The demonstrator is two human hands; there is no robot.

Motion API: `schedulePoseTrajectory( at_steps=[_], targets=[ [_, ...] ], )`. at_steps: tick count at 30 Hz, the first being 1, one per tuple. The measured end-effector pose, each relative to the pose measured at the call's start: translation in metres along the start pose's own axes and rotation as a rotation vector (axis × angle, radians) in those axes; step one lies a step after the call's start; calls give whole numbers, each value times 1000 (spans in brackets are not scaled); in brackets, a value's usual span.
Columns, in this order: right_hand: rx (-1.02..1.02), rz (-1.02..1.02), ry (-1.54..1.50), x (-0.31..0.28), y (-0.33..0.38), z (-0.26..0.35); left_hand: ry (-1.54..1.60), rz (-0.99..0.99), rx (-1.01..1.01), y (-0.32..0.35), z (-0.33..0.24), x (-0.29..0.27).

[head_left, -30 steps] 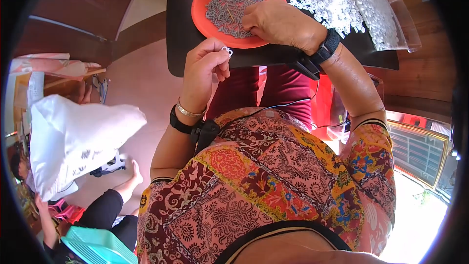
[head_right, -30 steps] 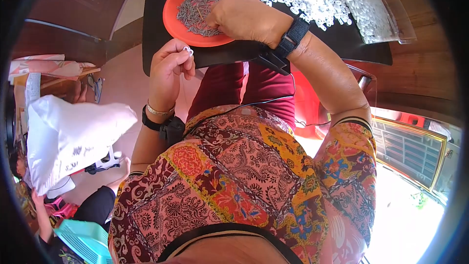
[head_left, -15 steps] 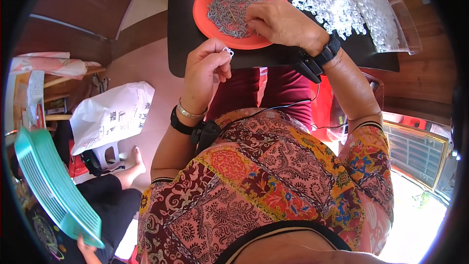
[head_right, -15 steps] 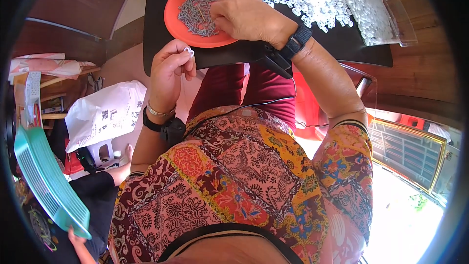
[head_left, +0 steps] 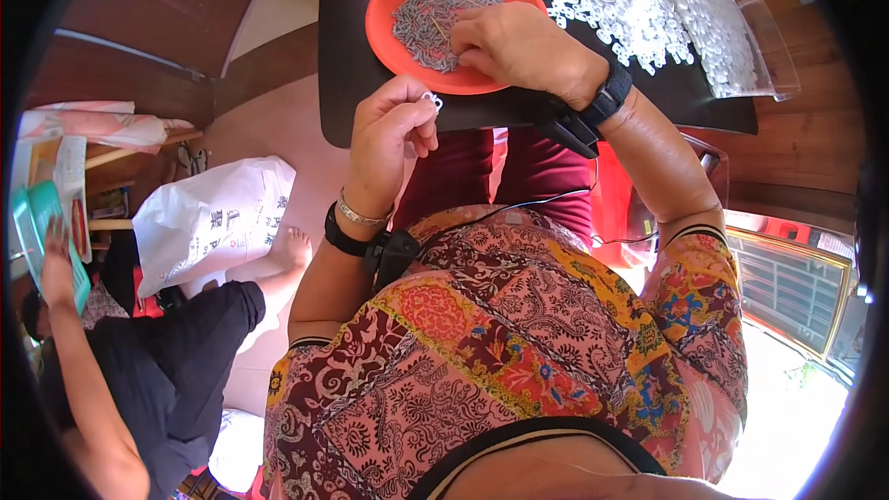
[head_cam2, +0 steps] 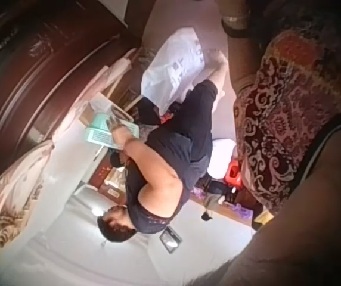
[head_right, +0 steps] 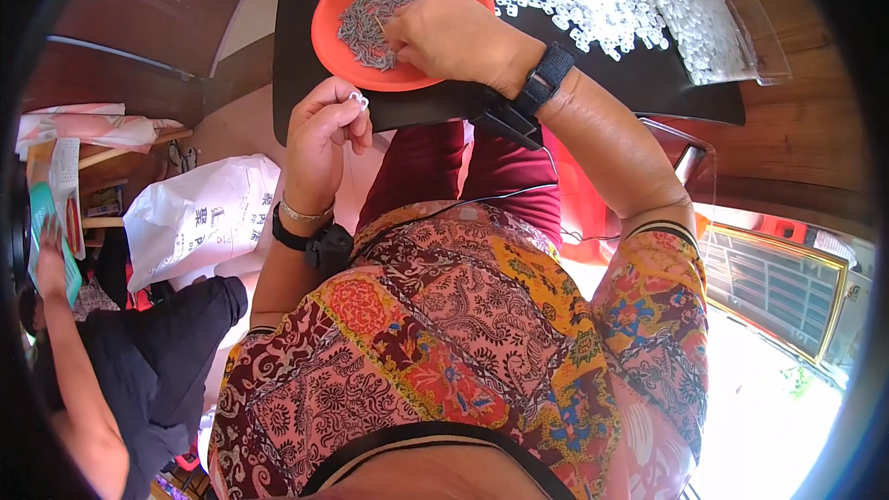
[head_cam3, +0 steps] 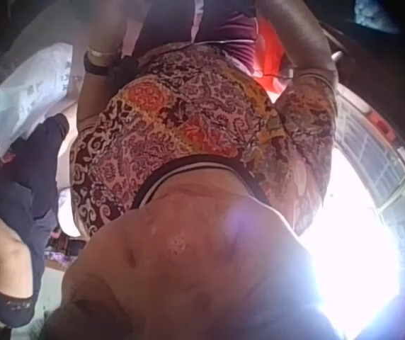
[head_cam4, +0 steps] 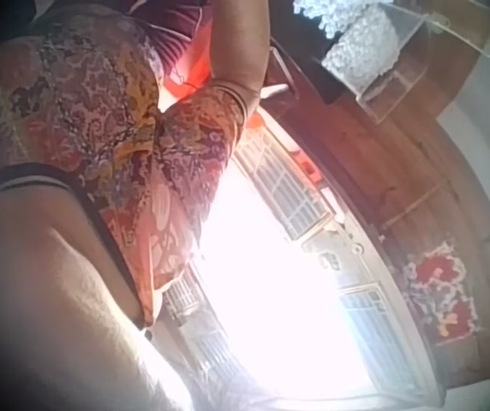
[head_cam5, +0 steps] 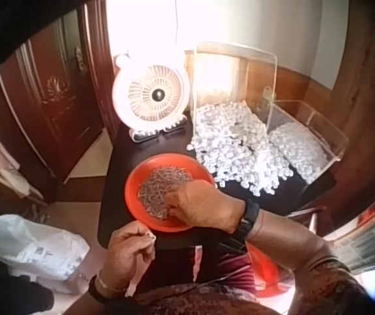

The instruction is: Inserting small metal pins into white plastic connector components manually.

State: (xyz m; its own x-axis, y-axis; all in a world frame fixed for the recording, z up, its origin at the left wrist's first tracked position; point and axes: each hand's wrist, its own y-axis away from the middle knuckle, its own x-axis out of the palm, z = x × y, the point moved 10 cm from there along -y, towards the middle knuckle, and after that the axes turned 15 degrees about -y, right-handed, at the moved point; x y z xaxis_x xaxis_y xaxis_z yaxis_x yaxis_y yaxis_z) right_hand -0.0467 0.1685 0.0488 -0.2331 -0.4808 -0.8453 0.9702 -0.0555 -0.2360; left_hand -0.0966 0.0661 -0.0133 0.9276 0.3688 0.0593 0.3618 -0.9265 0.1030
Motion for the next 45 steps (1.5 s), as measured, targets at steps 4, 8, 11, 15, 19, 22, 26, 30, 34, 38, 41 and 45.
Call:
schedulePoseTrajectory(
  at_steps=[4,8,11,15,19,22,26,30,34,38,41,45],
  targets=[
    [32,-63,10,-12,2,-8,-9,20,-15,1,0,1],
    [66,-97,54,-18,5,-11,-8,19,-9,1,0,1],
    [67,-126,95,-18,7,-13,-9,14,2,2,-3,2],
    [41,-165,61,-25,9,-11,-8,0,-6,1,-2,2],
    [-18,-63,-4,-19,7,-1,-11,-21,24,0,-3,0],
    [-26,-25,43,-9,6,0,-20,-22,11,0,-3,1],
    [-86,-25,152,-9,2,11,18,-21,6,1,-2,3],
    [-122,69,211,7,-4,14,35,-12,1,2,-2,5],
    [-87,173,349,19,-13,16,-32,22,-8,0,-3,7],
    [-20,167,188,10,-18,12,-66,22,6,0,-2,5],
    [28,65,43,-5,-14,1,-1,-12,28,-1,-3,2],
    [144,-105,-195,-26,-4,-14,-93,-107,98,-5,-15,-9]
  ],
)
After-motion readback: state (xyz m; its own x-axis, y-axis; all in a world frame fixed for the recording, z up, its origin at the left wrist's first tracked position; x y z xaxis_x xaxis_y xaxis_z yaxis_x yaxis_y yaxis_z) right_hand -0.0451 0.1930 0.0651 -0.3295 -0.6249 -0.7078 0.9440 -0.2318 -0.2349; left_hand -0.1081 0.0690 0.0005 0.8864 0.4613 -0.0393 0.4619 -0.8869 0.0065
